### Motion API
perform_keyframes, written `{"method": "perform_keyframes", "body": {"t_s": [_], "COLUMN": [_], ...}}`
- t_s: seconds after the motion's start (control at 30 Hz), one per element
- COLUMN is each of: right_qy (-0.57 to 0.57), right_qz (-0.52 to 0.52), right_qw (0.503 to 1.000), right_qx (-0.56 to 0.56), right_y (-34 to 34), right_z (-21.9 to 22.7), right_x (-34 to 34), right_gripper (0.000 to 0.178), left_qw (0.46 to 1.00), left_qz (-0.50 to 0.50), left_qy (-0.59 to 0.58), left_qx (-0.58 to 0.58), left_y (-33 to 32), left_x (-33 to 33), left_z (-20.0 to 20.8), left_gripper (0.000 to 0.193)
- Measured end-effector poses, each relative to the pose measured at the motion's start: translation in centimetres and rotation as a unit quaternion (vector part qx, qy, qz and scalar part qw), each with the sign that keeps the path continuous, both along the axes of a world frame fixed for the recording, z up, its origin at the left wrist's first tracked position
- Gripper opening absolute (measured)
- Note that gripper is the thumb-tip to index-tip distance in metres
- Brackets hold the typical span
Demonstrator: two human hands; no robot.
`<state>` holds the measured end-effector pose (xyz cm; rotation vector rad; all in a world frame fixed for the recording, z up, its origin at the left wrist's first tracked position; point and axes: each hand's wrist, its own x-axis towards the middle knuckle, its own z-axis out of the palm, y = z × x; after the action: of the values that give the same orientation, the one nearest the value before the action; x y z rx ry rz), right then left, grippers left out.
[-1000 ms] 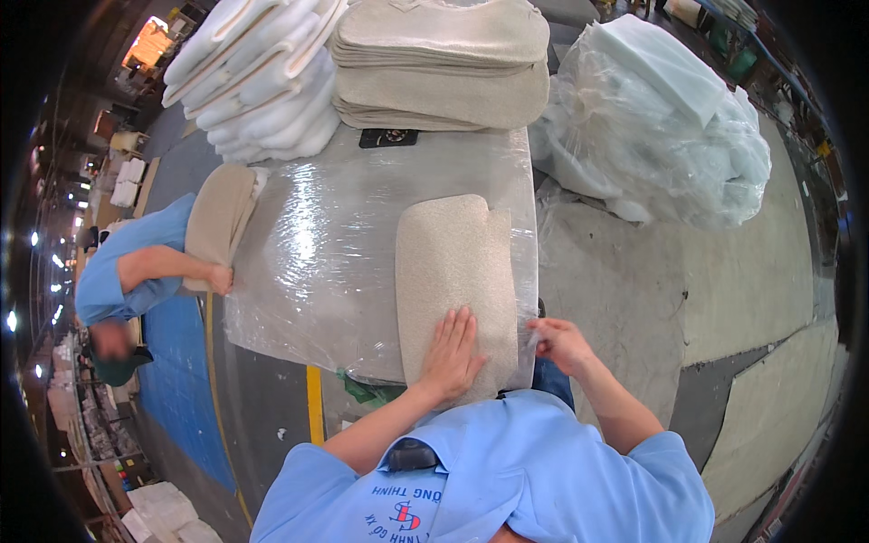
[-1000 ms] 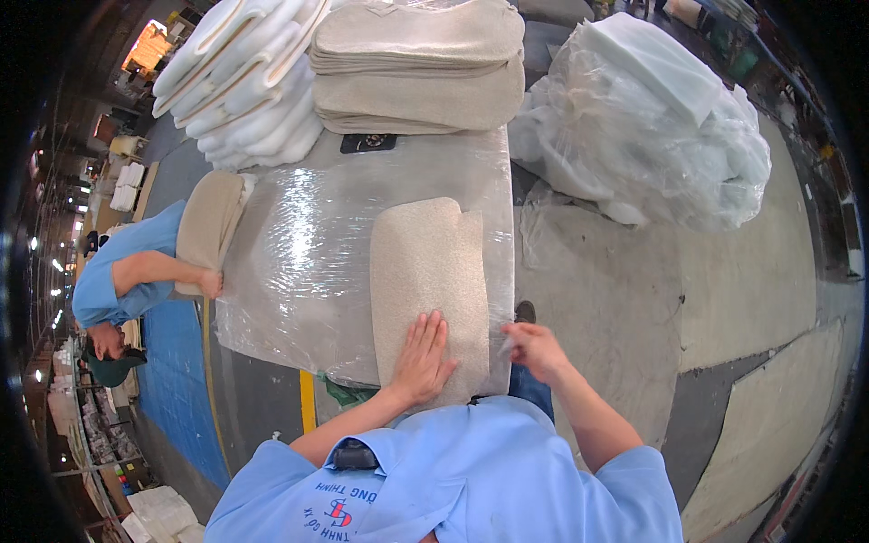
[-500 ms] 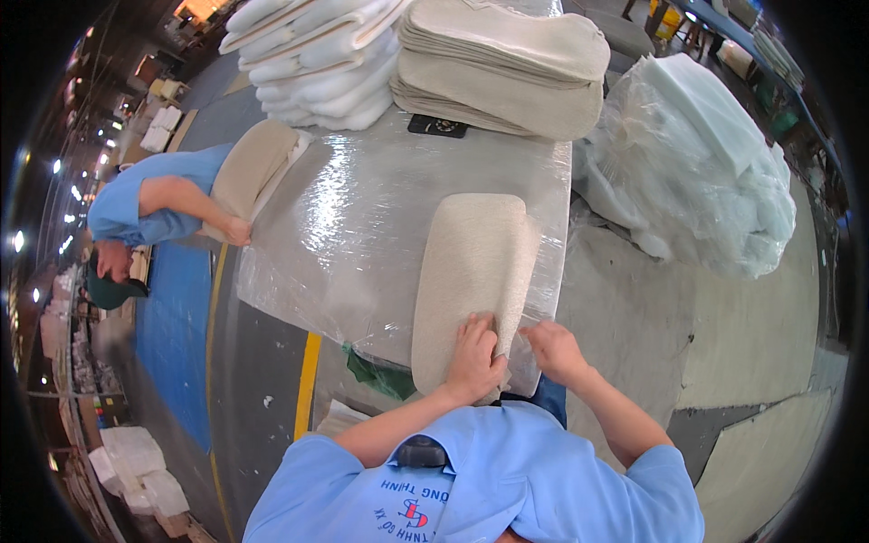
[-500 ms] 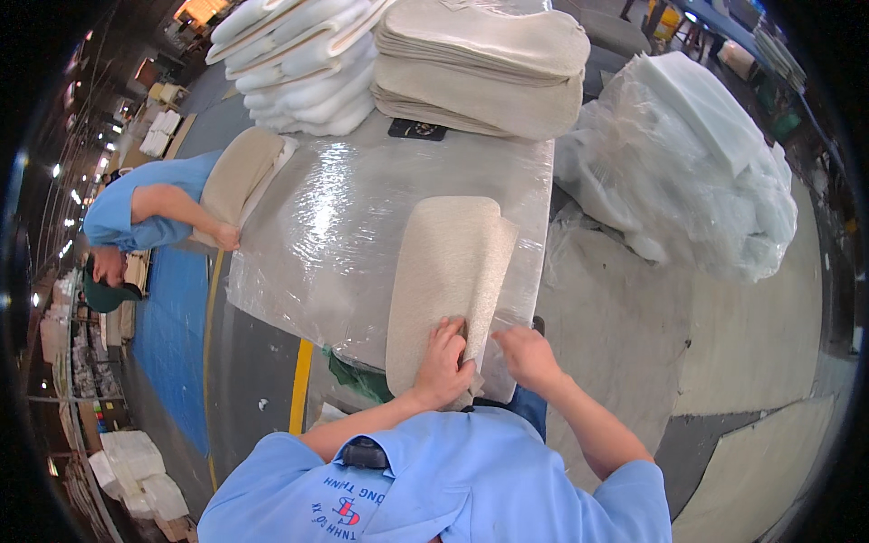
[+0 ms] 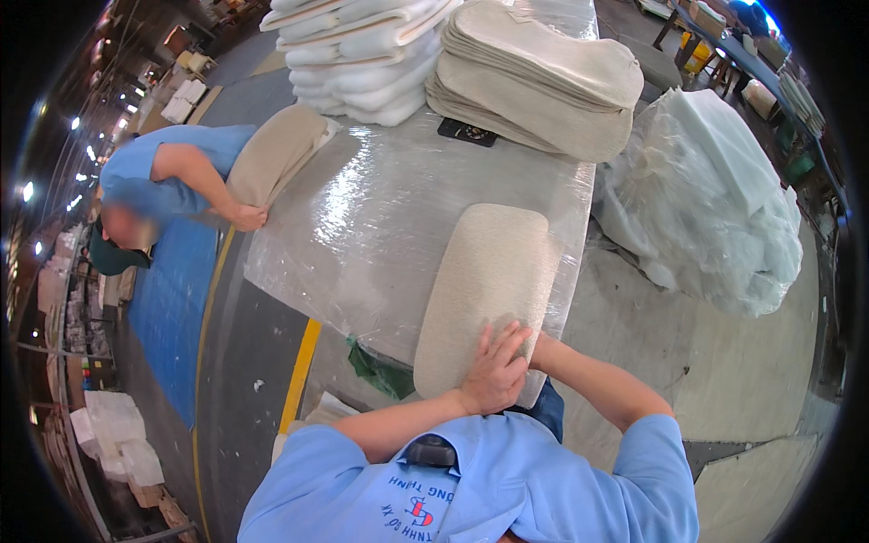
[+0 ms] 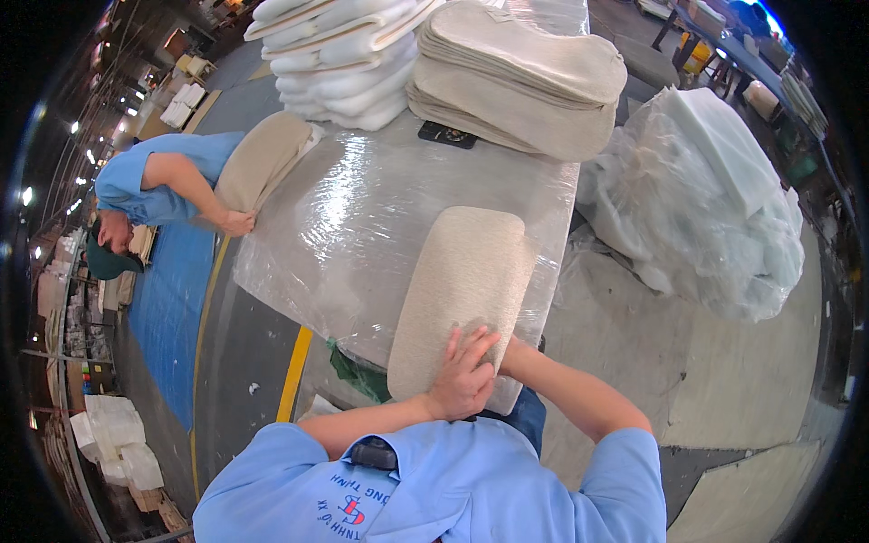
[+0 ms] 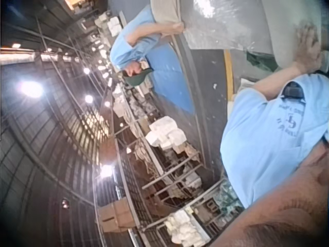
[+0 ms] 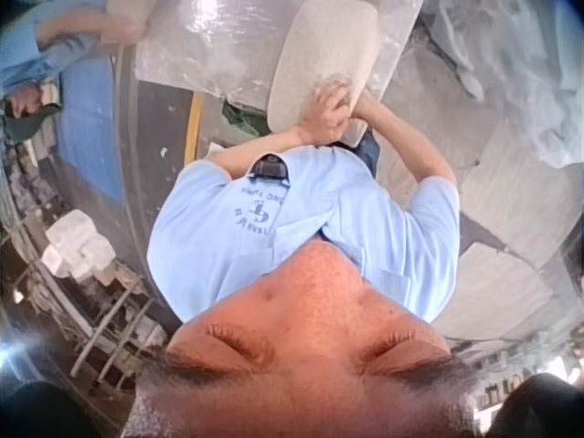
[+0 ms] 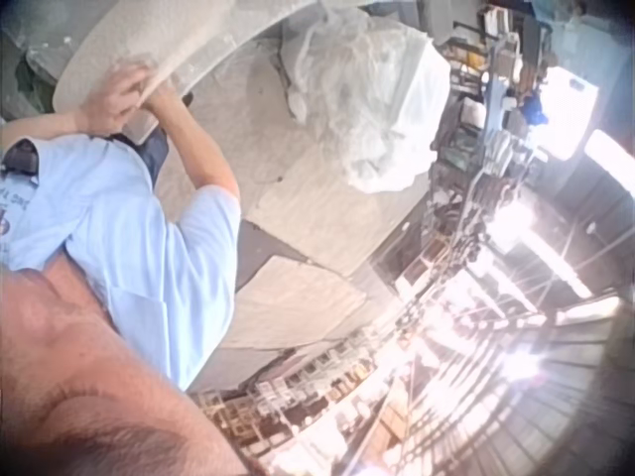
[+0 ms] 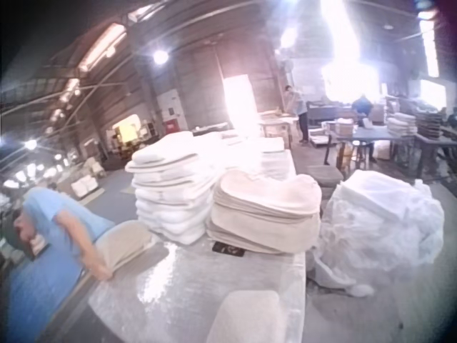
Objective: The person inserts cylindrical foam inserts into fabric cushion covers and ties the drawstrings to close them. The person handles the cushions one at a time, places them on a table, and stacks the finished items.
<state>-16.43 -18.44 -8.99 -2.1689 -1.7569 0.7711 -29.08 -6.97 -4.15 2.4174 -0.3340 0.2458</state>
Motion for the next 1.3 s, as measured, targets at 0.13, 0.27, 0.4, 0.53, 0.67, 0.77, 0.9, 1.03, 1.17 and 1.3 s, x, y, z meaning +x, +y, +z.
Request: {"method": "perform_keyframes", "body": {"t_s": [0.13, 0.27, 0.4, 0.53, 0.67, 0.77, 0.9, 1.03, 1.17, 1.3], "right_qy": [0.003, 0.007, 0.103, 0.087, 0.069, 0.049, 0.018, 0.004, 0.067, 0.077], "right_qz": [-0.014, -0.025, -0.017, -0.014, -0.007, 0.010, 0.052, 0.086, 0.050, -0.010], "right_qw": [0.994, 0.988, 0.979, 0.983, 0.986, 0.989, 0.991, 0.989, 0.984, 0.980], "right_qx": [0.112, 0.153, 0.174, 0.162, 0.150, 0.138, 0.119, 0.119, 0.160, 0.185], "right_y": [-0.5, -0.9, -0.8, 0.7, 0.9, 0.5, -0.4, -1.6, -3.0, -3.6], "right_z": [-2.6, -3.9, -3.7, -3.8, -4.2, -4.3, -4.0, -3.5, -2.7, -1.1], "right_x": [-1.0, -1.6, -0.8, -0.5, -0.4, -0.6, -1.1, -1.6, -2.1, -2.9], "right_gripper": [0.063, 0.067, 0.076, 0.073, 0.071, 0.069, 0.066, 0.064, 0.058, 0.052], "left_qw": [0.999, 0.986, 0.961, 0.945, 0.938, 0.957, 0.975, 0.971, 0.967, 0.968], "left_qz": [-0.020, 0.145, 0.260, 0.250, 0.219, 0.201, 0.172, 0.153, 0.088, 0.059], "left_qy": [0.017, 0.013, 0.082, 0.157, 0.199, 0.181, 0.137, 0.136, 0.142, 0.171], "left_qx": [-0.047, -0.077, -0.051, -0.142, -0.180, -0.106, 0.024, 0.122, 0.195, 0.176], "left_y": [1.0, 5.4, 11.8, 12.1, 13.2, 13.0, 13.0, 12.5, 10.1, 8.6], "left_x": [0.5, 2.2, 3.9, 3.7, 3.7, 4.2, 4.3, 3.6, 0.9, -2.0], "left_z": [0.4, -1.0, -3.6, -5.4, -5.3, -4.8, -4.9, -5.1, -4.0, -3.6], "left_gripper": [0.005, 0.019, 0.037, 0.048, 0.051, 0.052, 0.057, 0.065, 0.070, 0.073]}}
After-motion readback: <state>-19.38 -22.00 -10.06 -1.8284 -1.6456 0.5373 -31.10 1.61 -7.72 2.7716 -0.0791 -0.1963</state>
